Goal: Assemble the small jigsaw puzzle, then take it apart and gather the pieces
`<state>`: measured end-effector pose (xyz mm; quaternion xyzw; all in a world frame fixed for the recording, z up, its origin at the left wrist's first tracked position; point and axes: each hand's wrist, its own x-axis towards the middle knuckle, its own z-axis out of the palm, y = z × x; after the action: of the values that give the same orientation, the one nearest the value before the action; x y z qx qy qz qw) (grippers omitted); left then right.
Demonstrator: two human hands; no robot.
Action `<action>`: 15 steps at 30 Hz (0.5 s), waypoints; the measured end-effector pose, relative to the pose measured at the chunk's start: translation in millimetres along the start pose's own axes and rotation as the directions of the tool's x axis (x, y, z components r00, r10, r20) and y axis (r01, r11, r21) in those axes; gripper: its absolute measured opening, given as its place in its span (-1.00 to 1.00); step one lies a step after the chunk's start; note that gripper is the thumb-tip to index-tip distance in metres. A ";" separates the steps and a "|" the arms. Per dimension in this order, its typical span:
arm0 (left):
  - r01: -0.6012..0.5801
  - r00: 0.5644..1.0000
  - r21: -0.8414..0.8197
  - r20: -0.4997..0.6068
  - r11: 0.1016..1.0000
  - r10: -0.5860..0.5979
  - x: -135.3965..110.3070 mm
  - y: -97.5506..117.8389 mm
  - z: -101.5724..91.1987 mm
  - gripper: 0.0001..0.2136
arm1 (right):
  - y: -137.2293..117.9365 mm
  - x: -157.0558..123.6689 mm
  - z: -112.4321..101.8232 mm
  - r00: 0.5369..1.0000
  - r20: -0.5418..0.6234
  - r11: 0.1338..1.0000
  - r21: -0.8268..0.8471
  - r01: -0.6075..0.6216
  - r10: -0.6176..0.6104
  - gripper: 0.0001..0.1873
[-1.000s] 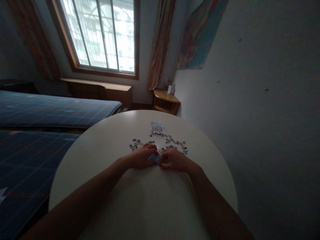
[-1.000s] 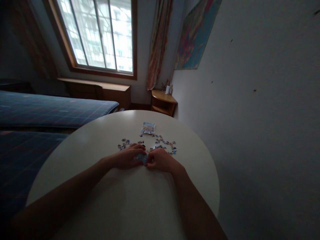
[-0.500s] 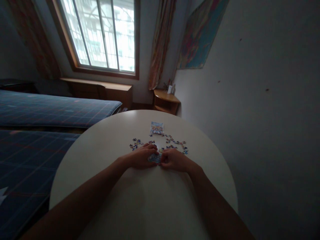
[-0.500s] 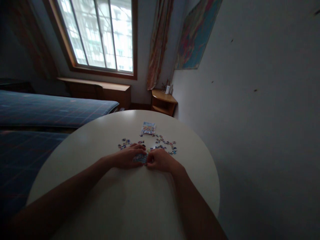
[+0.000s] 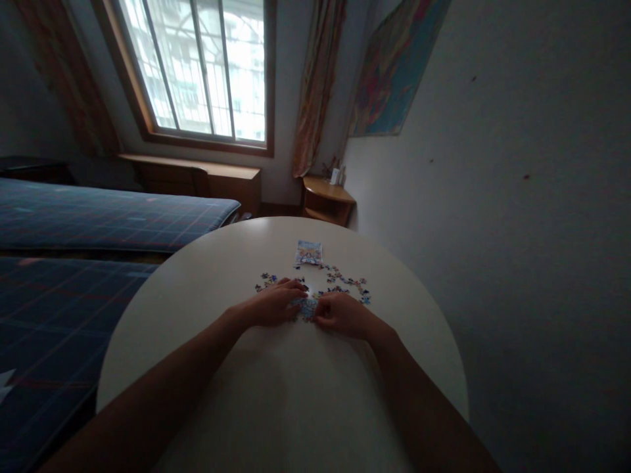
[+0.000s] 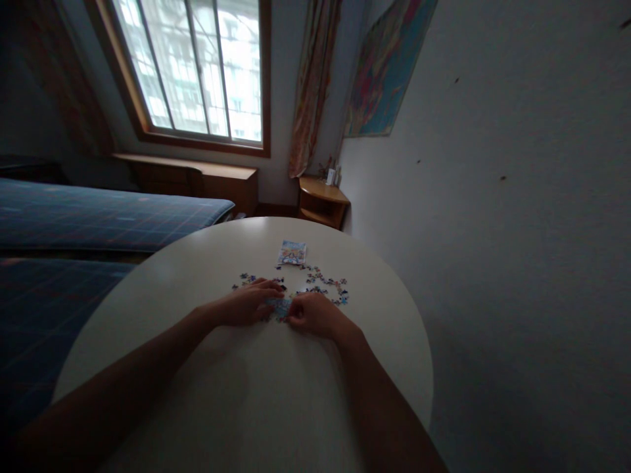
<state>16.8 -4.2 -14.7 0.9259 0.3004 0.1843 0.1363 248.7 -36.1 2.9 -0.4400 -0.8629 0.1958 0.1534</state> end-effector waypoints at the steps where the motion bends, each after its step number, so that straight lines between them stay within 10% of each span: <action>1: 0.022 1.000 0.001 -0.011 1.000 -0.022 -0.4 -2.9 -2.8 -0.70 | 0.2 0.2 0.3 1.000 -0.003 1.000 -0.002 -0.002 0.002 -0.84; 15: 0.173 0.980 -0.037 0.110 0.984 -0.168 -9.0 -18.3 -29.4 -0.71 | 39.5 2.1 -8.9 0.974 -0.224 0.991 -0.116 -0.068 0.040 -0.75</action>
<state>-11.7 8.9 2.7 0.9018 0.3667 0.1294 0.1886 279.0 -11.4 -7.7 -0.4909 -0.8386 0.0965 0.2157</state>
